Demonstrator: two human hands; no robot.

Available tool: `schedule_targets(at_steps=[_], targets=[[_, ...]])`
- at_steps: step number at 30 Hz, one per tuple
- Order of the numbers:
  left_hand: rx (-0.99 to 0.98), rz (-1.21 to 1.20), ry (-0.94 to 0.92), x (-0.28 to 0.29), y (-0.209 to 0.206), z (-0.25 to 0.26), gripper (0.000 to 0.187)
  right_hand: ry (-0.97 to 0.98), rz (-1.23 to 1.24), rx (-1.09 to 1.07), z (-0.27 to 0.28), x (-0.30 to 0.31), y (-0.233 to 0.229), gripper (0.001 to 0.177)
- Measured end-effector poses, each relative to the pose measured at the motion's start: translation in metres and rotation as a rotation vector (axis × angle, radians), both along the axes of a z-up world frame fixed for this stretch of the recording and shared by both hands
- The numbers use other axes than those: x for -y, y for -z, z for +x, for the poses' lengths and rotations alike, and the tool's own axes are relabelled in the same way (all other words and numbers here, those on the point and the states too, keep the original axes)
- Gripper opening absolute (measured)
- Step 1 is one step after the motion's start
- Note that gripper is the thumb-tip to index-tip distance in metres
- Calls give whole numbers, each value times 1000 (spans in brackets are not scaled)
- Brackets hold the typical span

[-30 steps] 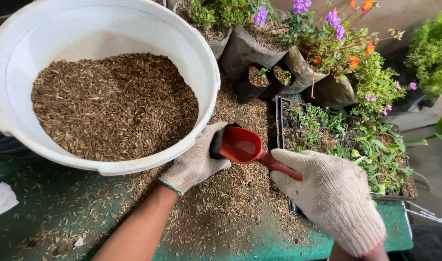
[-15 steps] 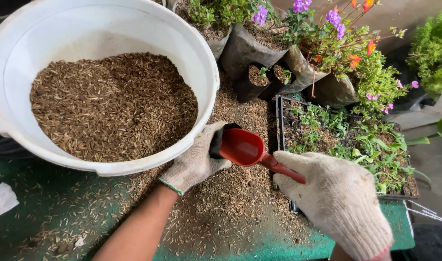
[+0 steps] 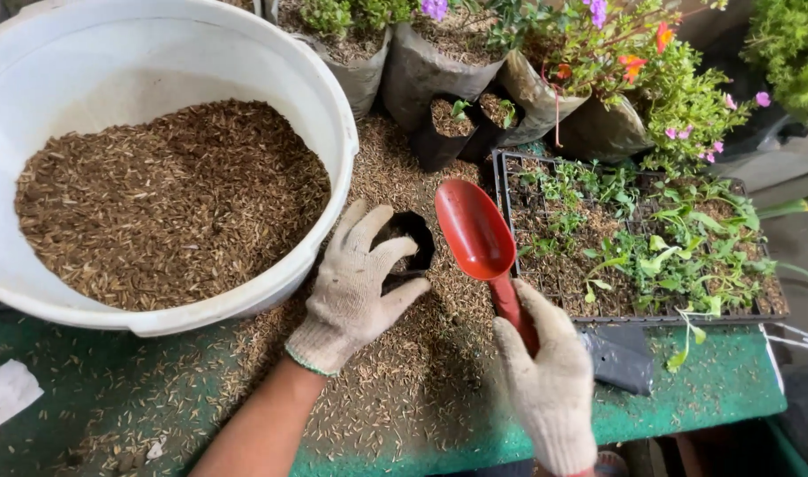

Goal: Filling a small black nursery pot with soil from a large bucket using a red hand scoop.

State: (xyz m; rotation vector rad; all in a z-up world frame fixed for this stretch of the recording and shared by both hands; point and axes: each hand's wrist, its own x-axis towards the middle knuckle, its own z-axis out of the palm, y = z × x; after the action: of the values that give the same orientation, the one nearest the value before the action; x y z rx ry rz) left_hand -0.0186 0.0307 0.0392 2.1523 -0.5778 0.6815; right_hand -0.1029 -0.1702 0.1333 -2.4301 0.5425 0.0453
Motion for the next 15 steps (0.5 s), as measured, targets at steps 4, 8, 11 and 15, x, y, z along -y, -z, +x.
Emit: schedule_targets(at_steps=[4, 8, 11, 15], targets=[[114, -179, 35, 6, 1, -1, 14, 22, 7, 90, -4, 6, 51, 56], [-223, -272, 17, 3, -13, -5, 51, -13, -18, 175, -8, 11, 76, 57], [-570, -289, 14, -3, -28, -8, 106, 18, 37, 197, -9, 2, 73, 58], [-825, -136, 2, -11, -21, -3, 116, -81, 46, 237, -11, 5, 85, 54]])
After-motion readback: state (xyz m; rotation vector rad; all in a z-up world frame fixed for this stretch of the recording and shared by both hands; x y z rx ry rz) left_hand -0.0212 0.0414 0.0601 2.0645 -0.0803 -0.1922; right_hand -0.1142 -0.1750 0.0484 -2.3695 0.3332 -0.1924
